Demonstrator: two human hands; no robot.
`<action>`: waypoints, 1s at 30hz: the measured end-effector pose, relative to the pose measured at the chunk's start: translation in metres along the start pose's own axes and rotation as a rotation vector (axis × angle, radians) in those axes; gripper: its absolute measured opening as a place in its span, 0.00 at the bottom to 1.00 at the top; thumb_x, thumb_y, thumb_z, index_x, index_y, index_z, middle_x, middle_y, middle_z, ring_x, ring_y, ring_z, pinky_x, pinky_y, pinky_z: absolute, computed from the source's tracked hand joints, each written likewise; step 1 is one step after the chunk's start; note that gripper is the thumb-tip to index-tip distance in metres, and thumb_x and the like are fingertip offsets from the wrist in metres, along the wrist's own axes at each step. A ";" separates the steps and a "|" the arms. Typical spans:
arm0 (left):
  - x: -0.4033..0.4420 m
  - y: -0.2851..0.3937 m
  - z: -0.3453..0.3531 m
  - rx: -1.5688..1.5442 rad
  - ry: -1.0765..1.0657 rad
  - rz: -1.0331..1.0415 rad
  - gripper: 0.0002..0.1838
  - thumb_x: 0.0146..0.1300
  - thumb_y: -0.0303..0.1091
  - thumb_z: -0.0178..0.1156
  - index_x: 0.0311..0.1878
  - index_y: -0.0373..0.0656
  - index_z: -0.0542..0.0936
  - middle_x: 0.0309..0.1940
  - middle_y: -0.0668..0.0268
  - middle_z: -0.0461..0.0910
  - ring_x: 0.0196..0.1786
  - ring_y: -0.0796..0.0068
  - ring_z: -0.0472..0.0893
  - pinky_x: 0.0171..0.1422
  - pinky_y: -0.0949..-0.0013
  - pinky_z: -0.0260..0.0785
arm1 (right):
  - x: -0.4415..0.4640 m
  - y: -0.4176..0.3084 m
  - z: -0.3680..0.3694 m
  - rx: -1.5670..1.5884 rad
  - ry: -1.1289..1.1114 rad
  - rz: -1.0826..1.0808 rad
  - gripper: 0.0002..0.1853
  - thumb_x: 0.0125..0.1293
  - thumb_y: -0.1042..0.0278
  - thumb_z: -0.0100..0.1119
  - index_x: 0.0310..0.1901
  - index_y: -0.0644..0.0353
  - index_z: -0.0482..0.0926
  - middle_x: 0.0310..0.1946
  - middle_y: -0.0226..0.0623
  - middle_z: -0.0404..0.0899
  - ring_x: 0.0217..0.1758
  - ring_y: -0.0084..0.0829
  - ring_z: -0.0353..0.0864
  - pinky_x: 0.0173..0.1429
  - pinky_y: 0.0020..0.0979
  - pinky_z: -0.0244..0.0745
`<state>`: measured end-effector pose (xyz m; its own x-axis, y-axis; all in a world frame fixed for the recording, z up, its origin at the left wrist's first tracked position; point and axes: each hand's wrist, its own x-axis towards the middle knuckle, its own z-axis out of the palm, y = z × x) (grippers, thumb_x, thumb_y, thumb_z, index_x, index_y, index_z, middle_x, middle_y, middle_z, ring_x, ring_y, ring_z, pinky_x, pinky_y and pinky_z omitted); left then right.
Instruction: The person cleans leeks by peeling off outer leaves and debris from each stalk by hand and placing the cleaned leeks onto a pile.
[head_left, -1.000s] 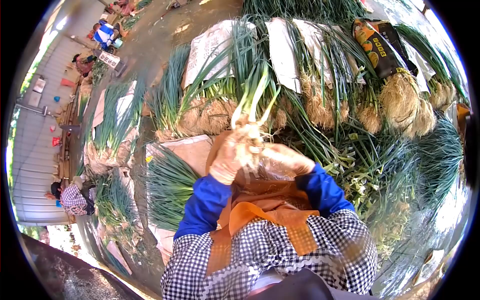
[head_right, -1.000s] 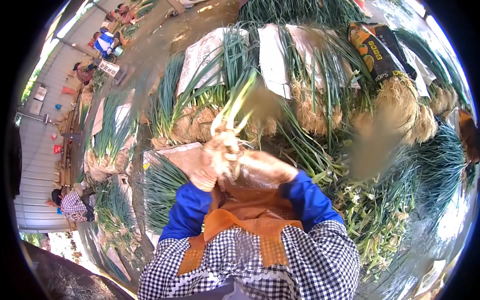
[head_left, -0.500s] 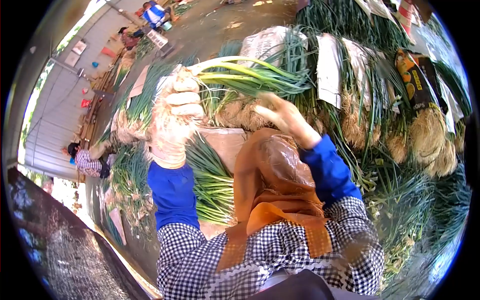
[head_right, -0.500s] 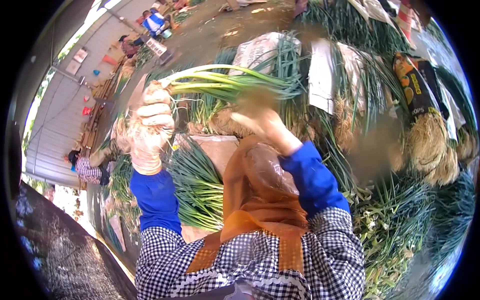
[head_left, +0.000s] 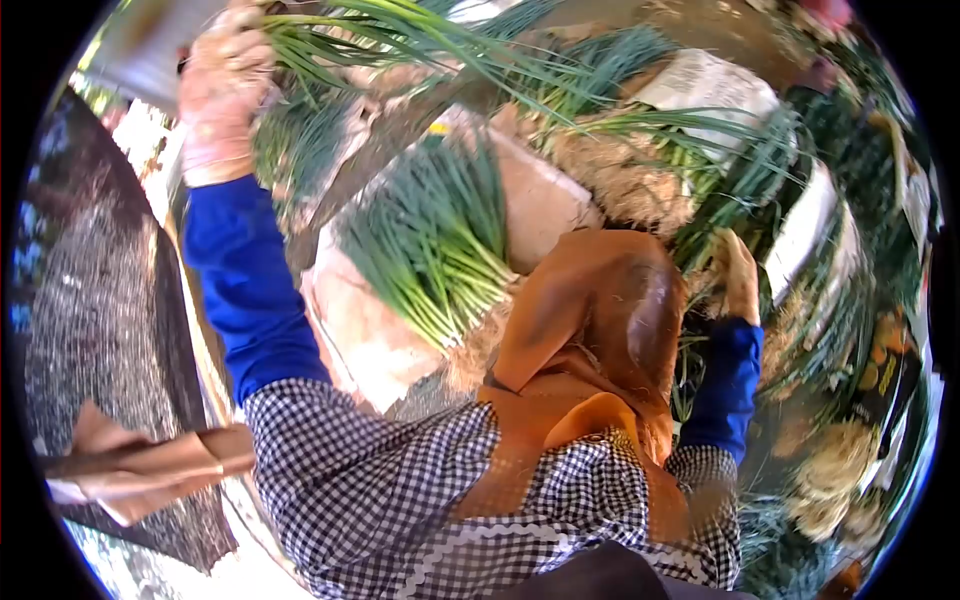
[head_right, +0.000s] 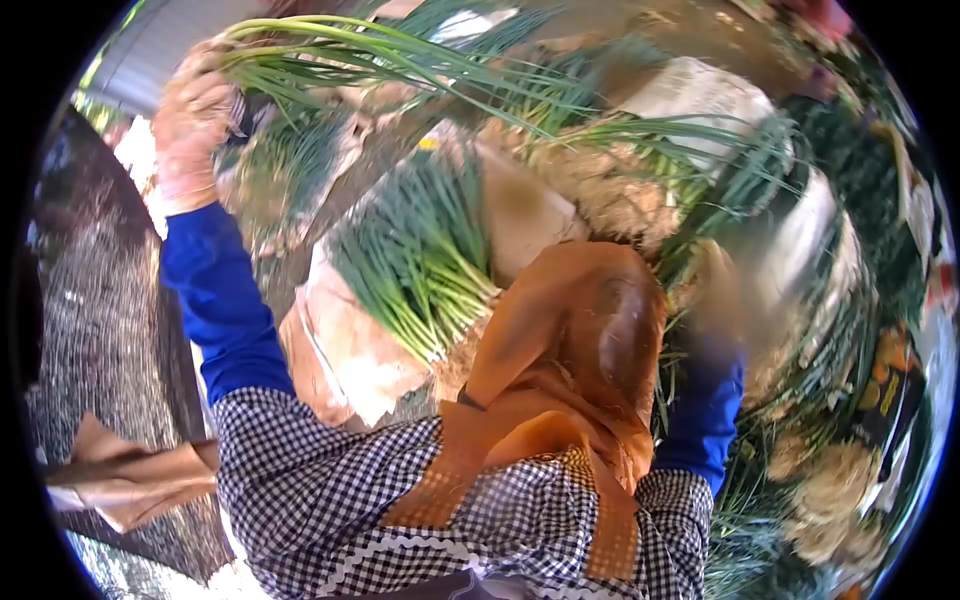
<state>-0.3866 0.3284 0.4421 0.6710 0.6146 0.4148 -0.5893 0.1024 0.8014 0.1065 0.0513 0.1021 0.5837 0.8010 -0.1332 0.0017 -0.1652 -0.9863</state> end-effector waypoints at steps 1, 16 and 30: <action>-0.008 -0.014 -0.016 0.109 0.021 0.054 0.19 0.67 0.32 0.42 0.57 0.29 0.64 0.37 0.64 0.71 0.26 0.84 0.68 0.29 0.79 0.62 | 0.000 0.016 -0.005 -0.161 -0.018 -0.046 0.24 0.66 0.48 0.49 0.53 0.60 0.75 0.47 0.32 0.78 0.48 0.25 0.75 0.50 0.25 0.67; -0.409 -0.466 -0.076 0.091 1.417 -0.885 0.21 0.67 0.46 0.46 0.57 0.44 0.71 0.37 0.68 0.71 0.38 0.74 0.64 0.42 0.73 0.54 | -0.028 0.062 -0.051 -0.058 -0.006 0.225 0.20 0.68 0.54 0.49 0.45 0.65 0.77 0.39 0.35 0.79 0.40 0.26 0.76 0.47 0.26 0.70; -0.169 -0.442 -0.031 0.938 0.864 -0.259 0.11 0.63 0.28 0.55 0.47 0.35 0.75 0.45 0.61 0.77 0.47 0.70 0.75 0.58 0.70 0.65 | 0.053 0.089 0.008 -1.098 0.184 0.431 0.40 0.49 0.28 0.54 0.46 0.64 0.75 0.33 0.46 0.82 0.40 0.41 0.82 0.42 0.36 0.76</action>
<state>-0.2537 0.2038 0.0041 0.0047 0.9972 0.0751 0.2864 -0.0733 0.9553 0.1309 0.0843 0.0068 0.8142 0.4788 -0.3283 0.4181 -0.8759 -0.2407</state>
